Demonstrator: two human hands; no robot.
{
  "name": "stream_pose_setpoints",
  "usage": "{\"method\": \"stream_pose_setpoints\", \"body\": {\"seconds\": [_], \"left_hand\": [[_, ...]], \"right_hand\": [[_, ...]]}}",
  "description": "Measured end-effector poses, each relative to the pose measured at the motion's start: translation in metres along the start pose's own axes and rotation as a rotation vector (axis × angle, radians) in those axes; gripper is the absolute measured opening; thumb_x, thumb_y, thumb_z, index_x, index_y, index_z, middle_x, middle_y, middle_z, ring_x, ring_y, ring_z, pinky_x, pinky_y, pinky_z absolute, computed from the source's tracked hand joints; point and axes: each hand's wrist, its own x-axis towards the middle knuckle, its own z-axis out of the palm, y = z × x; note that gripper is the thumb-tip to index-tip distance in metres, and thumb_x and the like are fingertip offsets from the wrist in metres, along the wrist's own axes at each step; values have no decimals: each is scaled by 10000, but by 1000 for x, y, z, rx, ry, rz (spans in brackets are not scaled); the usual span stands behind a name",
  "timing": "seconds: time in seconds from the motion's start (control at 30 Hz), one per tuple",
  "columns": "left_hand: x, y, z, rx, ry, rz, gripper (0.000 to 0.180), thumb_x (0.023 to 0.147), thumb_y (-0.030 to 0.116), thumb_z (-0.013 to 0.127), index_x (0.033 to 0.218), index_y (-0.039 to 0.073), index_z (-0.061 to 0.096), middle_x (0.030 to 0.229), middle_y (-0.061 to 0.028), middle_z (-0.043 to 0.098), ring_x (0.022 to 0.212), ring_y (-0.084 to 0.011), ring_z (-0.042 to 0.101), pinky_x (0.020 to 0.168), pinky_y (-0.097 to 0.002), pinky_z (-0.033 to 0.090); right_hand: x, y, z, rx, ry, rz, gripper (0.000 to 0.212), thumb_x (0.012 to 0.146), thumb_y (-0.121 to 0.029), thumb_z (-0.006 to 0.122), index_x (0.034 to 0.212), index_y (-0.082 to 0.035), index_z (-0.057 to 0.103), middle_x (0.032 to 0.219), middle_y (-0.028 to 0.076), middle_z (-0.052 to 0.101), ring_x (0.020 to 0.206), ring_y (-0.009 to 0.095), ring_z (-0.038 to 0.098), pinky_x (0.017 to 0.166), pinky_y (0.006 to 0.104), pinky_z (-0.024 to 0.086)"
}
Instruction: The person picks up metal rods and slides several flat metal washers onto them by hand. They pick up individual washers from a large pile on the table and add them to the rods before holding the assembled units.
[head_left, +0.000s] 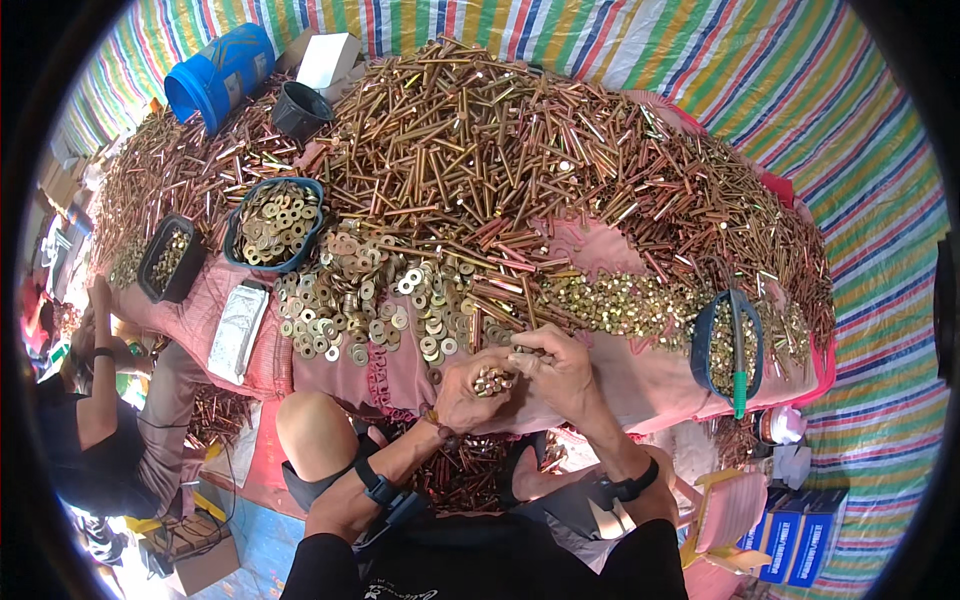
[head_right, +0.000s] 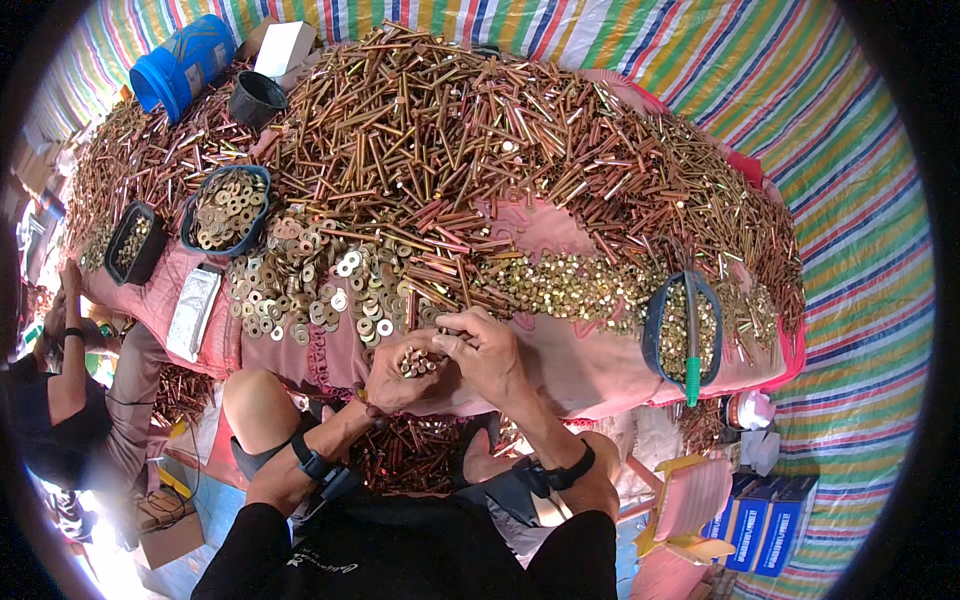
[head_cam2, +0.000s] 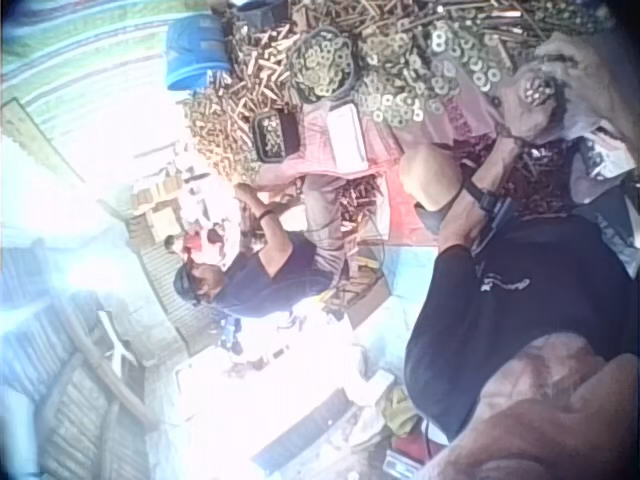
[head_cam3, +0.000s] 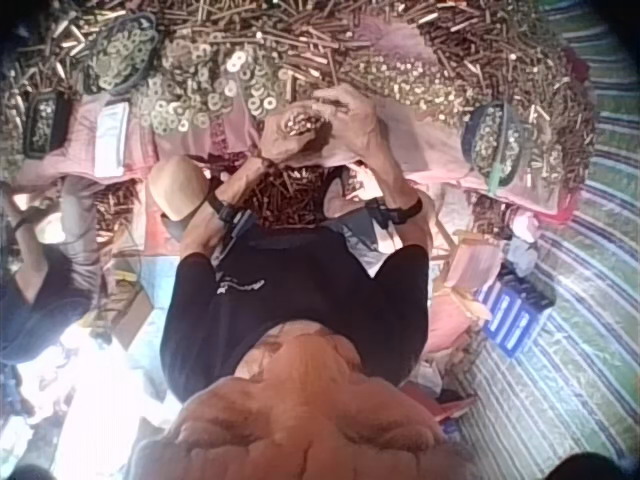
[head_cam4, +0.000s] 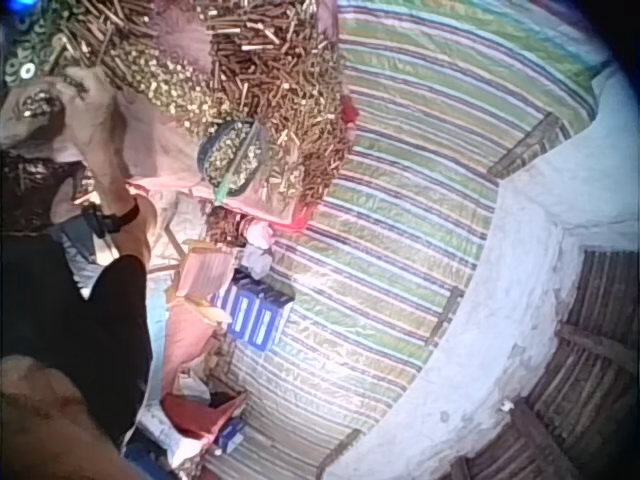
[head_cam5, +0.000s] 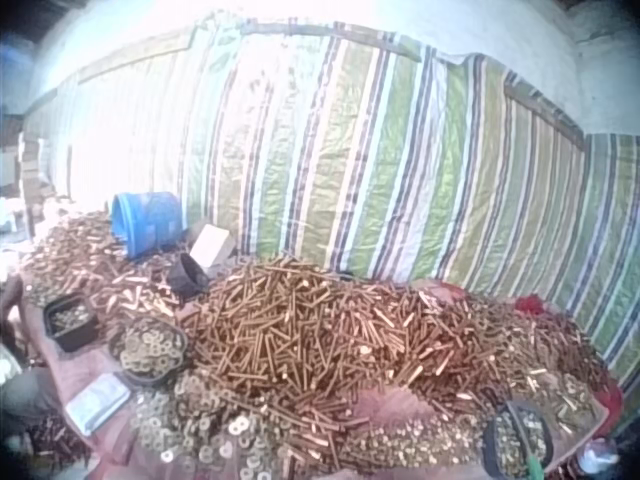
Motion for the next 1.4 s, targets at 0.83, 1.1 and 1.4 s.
{"method": "stream_pose_setpoints", "body": {"seconds": [0.83,1.1,1.4], "left_hand": [[-4,-1,6,-110,88,-74,215,767,-14,745,956,13,646,931,-78,700,804,-128,632,716,-295,511],[-2,-4,4,-210,44,-55,195,783,-57,693,956,17,643,845,-22,670,758,-79,592,672,-262,492],[-2,0,5,-172,67,-57,192,789,-25,708,968,16,651,888,-46,686,789,-102,621,704,-268,504]], "right_hand": [[-2,-14,-5,-110,-106,41,214,879,-121,767,1031,-4,672,901,97,661,766,184,643,672,307,514],[-2,-14,-14,-166,-128,-173,248,853,-90,768,1077,-28,683,925,117,641,832,283,659,703,359,526],[-3,-12,-15,41,-124,22,228,818,-111,815,979,-18,684,863,74,657,781,201,655,685,321,512]]}}
